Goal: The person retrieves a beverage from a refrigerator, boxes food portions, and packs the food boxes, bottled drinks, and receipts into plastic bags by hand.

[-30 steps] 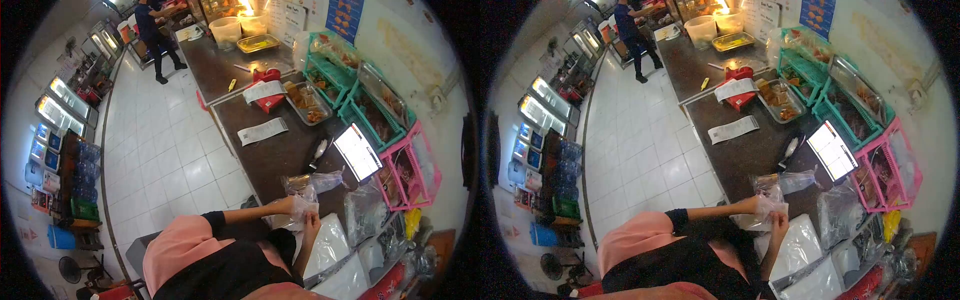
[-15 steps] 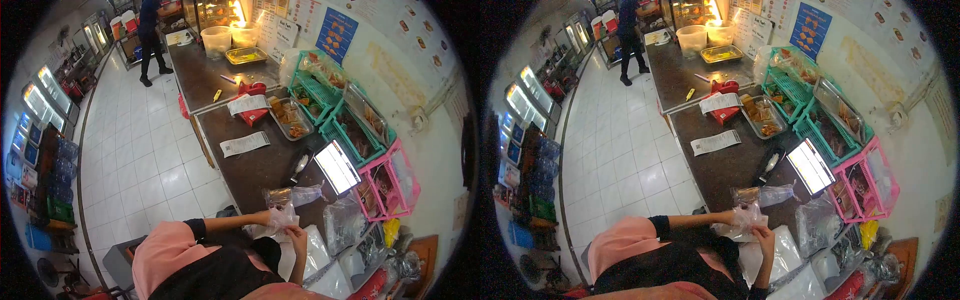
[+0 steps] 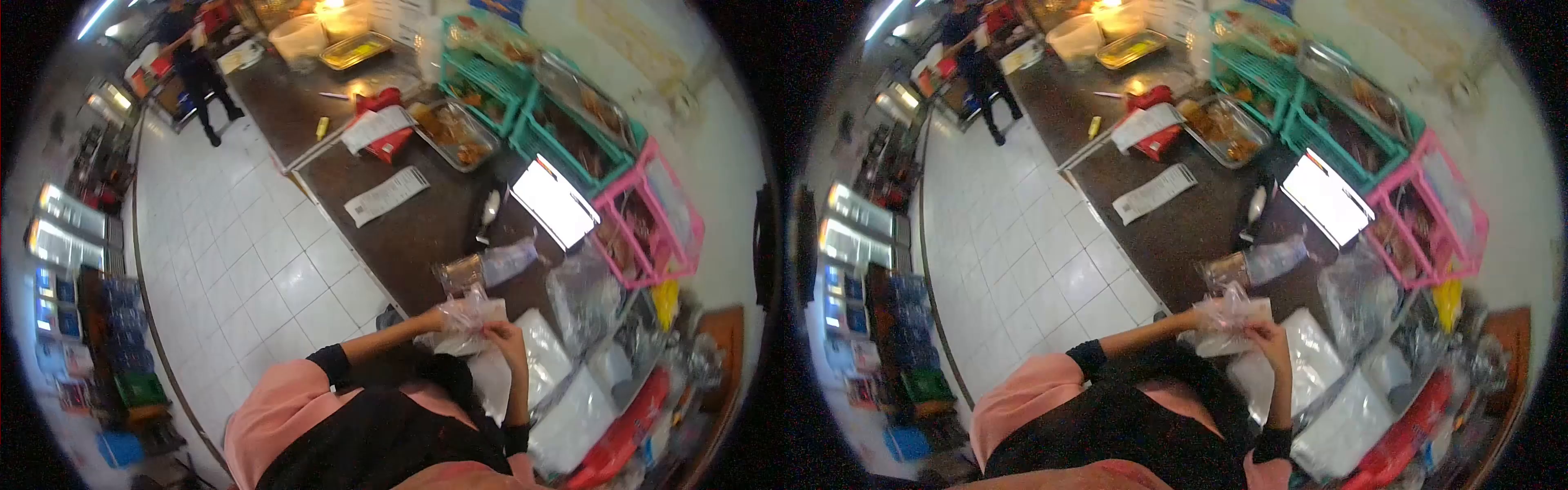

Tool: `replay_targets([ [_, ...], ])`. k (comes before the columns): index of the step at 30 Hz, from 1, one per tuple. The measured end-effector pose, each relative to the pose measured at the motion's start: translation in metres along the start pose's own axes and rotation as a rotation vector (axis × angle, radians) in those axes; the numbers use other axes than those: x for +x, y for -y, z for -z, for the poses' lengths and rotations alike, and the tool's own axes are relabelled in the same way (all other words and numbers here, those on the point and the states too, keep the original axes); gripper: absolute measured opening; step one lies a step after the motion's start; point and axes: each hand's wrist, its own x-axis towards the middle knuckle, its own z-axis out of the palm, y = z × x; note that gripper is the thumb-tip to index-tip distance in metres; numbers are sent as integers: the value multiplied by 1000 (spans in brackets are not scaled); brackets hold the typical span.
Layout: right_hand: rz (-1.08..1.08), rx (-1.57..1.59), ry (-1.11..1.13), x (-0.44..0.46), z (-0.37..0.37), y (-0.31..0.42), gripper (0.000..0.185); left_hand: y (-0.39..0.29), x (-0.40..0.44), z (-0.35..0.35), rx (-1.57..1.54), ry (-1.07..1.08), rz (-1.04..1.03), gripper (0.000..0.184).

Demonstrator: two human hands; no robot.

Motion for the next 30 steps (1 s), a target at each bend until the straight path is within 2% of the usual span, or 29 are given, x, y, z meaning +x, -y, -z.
replay_targets([
  [1, -6, -35, -4, 1, 0, -2, 12, -10, 5, -1, 242, -18, 68, 43],
  [2, -10, -34, -8, 1, -2, 0, 12, -8, 0, 0, -96, 5, 144, 47],
  [4, -33, -14, -35, 0, -3, 6, 11, -3, -5, 1, -445, 36, 258, 52],
  [6, 7, 37, -13, -1, -4, 5, 11, -2, -9, 5, 76, -31, 160, 46],
  [7, -5, 61, -28, 0, -4, 3, 11, -11, -8, 8, 75, -13, 185, 46],
  [9, 33, 38, 9, 0, -4, 1, 11, -25, -8, 9, 509, 98, 54, 42],
  [10, 42, -36, 11, 0, -6, 6, 11, -26, -8, 4, 39, 46, 315, 41],
  [11, 35, -25, 11, 2, -6, 0, 11, -27, -7, -2, -427, -127, 545, 40],
  [13, 152, -92, -45, 5, -7, -6, 9, -45, 2, -6, -10, -80, 186, 40],
  [14, 2, 31, -108, 1, -10, 1, 9, -41, 6, -6, 555, -51, -240, 35],
  [15, -4, 35, -104, 0, -13, -4, 9, -47, 4, -8, 554, -53, -233, 35],
  [17, 48, 13, -227, -2, -19, -16, 8, -63, 4, -16, 474, -144, 122, 30],
  [18, 40, 14, -229, -3, -22, -18, 8, -61, 9, -14, 733, -105, -331, 33],
  [19, 256, -221, -354, -5, -26, -20, 5, -71, 10, -19, 726, -99, -326, 33],
  [20, 469, -460, -474, -5, -32, -21, 3, -82, 10, -24, 860, -184, -146, 33],
  [21, 459, -461, -478, -5, -39, -23, 3, -90, 10, -28, 989, -269, 39, 33],
  [23, 359, -178, -724, -3, -47, -24, 4, -80, 8, -24, 990, -291, 102, 34],
  [24, 354, -181, -729, -3, -41, -24, 4, -78, 9, -20, 1001, -311, 160, 35],
  [25, 246, -63, -632, -2, -33, -25, 3, -96, 15, -11, 996, -304, 162, 35],
  [26, 139, 54, -534, -1, -27, -25, 2, -118, 21, 5, 691, -120, 56, 38],
  [27, 130, 52, -541, 3, -23, -15, 2, -134, 23, 20, 379, 57, -45, 40],
  [29, 159, -309, -516, 23, -7, 27, 5, -116, 6, 52, 526, -236, 317, 31],
  [30, 297, -342, -533, 44, -5, 43, 9, -120, 16, 58, 441, -368, 307, 28],
])
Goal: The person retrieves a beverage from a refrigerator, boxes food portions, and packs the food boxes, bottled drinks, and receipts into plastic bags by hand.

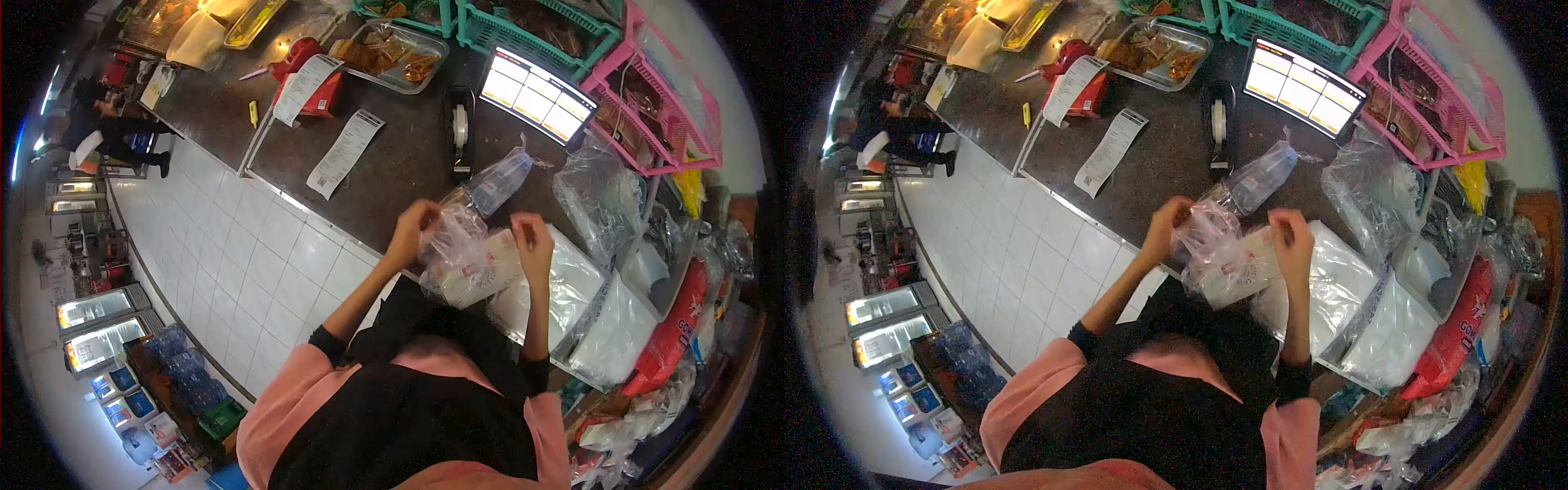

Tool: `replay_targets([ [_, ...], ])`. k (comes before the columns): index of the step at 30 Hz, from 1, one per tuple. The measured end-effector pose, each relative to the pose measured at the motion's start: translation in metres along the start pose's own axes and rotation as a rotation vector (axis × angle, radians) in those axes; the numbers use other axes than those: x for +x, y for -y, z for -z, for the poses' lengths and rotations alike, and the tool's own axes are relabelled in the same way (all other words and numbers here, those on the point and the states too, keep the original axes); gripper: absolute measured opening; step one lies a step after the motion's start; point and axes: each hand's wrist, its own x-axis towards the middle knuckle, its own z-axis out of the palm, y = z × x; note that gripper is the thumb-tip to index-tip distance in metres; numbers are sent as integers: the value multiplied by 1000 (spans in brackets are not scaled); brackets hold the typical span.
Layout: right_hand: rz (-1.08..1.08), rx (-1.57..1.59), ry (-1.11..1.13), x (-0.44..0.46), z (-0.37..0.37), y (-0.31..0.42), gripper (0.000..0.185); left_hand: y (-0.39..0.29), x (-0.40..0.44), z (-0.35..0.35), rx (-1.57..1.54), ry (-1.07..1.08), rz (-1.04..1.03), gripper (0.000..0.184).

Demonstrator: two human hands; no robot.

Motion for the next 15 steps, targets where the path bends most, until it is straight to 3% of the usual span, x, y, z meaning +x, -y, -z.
replay_targets([
  [1, 135, -2, -34, 25, -12, 11, 13, -4, 13, 5, -102, -115, 38, 28],
  [2, 120, -80, 21, 46, -25, 24, 16, 6, 30, 5, -110, -114, 45, 28],
  [4, 106, -165, 80, 80, -42, 22, 20, 26, 64, -1, -739, 121, 298, 26],
  [6, 295, -297, 250, 104, -61, -1, 23, 24, 78, -1, -852, 133, 375, 29],
  [8, 291, -350, 291, 114, -62, -13, 24, 14, 83, 1, -954, 111, 506, 30],
  [11, 275, -402, 336, 128, -65, -10, 24, 22, 98, -4, -1039, 84, 447, 27],
  [15, 322, -448, 184, 162, -68, -21, 21, 12, 132, 0, -1114, 157, 331, 27],
])
